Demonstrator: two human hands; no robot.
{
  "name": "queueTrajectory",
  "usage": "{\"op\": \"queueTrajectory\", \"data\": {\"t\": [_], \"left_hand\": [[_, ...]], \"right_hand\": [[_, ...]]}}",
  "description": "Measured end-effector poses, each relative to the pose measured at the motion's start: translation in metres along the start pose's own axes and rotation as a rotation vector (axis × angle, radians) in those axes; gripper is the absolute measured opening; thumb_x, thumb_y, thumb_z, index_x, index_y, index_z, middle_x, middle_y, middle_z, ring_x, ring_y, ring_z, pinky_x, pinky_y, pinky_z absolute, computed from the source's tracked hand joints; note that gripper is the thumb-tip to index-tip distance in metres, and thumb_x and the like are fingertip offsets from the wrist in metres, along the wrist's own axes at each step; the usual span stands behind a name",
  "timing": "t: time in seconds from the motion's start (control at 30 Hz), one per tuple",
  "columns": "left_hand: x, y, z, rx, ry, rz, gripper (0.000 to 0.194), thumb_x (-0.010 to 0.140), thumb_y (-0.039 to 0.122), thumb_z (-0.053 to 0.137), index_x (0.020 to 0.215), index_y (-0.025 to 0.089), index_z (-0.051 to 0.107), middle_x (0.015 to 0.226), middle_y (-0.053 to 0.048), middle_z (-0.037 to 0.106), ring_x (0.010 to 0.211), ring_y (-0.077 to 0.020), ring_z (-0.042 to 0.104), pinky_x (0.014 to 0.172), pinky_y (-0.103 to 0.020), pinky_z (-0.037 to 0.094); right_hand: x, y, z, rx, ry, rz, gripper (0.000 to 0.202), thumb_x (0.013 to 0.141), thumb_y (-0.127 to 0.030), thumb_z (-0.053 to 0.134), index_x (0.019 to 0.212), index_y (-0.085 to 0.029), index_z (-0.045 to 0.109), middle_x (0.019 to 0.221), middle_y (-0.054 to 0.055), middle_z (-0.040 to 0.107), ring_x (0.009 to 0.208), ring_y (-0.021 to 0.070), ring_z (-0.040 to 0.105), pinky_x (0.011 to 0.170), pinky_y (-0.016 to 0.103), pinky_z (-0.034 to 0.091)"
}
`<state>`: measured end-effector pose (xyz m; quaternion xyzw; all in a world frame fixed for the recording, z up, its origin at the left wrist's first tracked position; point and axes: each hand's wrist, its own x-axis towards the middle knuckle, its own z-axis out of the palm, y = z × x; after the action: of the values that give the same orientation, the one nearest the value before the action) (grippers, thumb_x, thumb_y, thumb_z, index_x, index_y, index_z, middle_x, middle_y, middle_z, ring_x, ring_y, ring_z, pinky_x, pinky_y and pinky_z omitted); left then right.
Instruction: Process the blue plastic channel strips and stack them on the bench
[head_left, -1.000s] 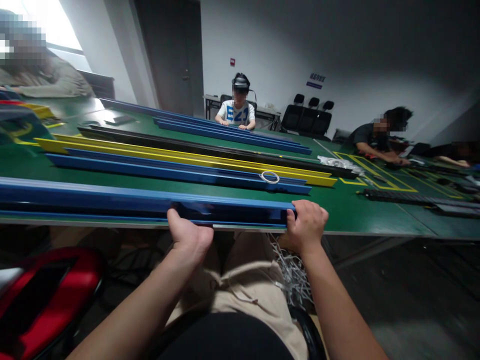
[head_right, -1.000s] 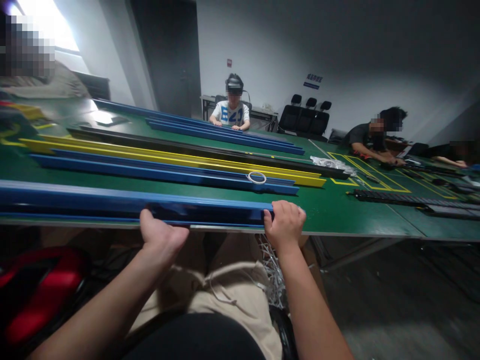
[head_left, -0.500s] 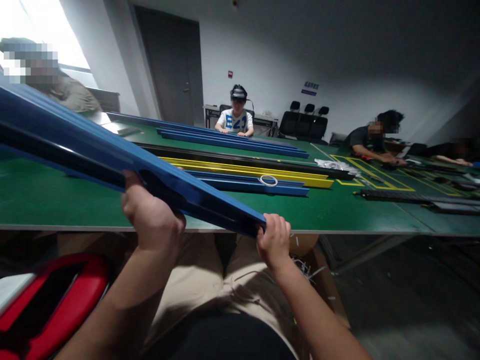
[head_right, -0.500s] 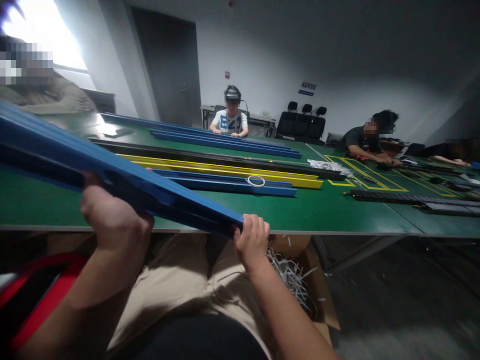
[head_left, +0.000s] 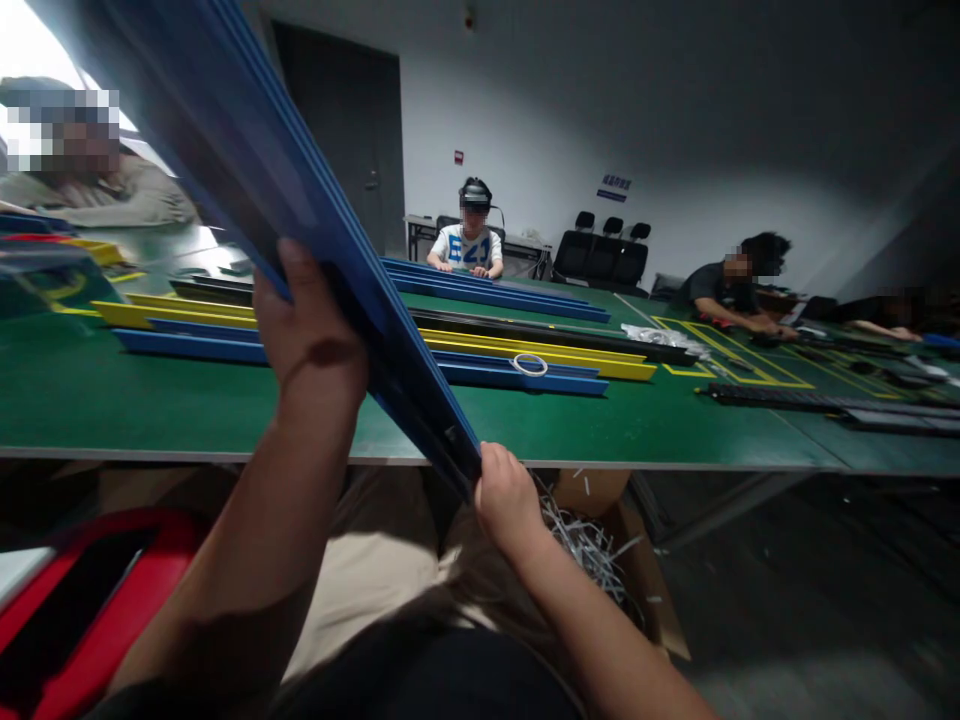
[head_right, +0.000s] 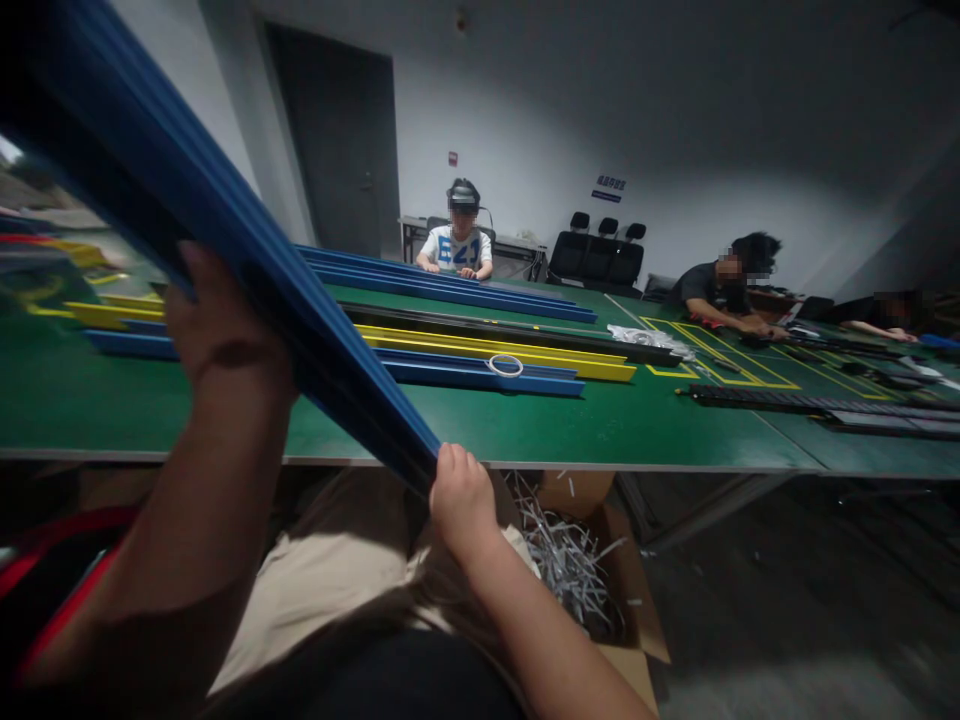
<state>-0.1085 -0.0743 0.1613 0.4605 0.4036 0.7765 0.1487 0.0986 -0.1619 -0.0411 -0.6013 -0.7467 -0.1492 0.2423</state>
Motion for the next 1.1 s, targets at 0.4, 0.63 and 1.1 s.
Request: {"op": "queueTrajectory", "data": {"t": [0.4, 0.63, 1.1], "left_hand": [[-0.014, -0.007, 0.022, 0.067, -0.343, 0.230, 0.054, 0.100, 0.060, 0.043, 0.106, 0.012, 0.067, 0.091, -0.002, 0.067, 0.083, -0.0158, 0.056, 0.083, -0.028, 0.047], [-0.042, 0.004, 0.029, 0.030, -0.602, 0.139, 0.047, 0.093, 0.056, 0.055, 0.111, 0.015, 0.069, 0.100, -0.004, 0.073, 0.097, -0.0238, 0.065, 0.088, -0.030, 0.051], [-0.054, 0.012, 0.022, 0.267, -1.246, 0.117, 0.044, 0.078, 0.046, 0.072, 0.117, 0.026, 0.071, 0.110, -0.005, 0.075, 0.107, -0.0313, 0.067, 0.091, -0.036, 0.051]], "right_hand": [[0.015, -0.016, -0.039, 0.142, -0.065, -0.137, 0.036, 0.101, -0.032, 0.049, 0.133, -0.016, 0.056, 0.120, 0.012, 0.067, 0.109, 0.0228, 0.062, 0.092, 0.038, 0.053], [0.043, 0.022, -0.134, -0.068, 0.199, -0.496, 0.040, 0.095, -0.023, 0.060, 0.135, -0.031, 0.060, 0.148, 0.004, 0.053, 0.145, 0.0274, 0.038, 0.113, 0.049, 0.043], [0.054, 0.063, -0.185, -0.360, 0.218, -0.216, 0.051, 0.094, -0.027, 0.064, 0.143, -0.038, 0.055, 0.135, 0.010, 0.060, 0.140, 0.0377, 0.040, 0.110, 0.071, 0.023]]}}
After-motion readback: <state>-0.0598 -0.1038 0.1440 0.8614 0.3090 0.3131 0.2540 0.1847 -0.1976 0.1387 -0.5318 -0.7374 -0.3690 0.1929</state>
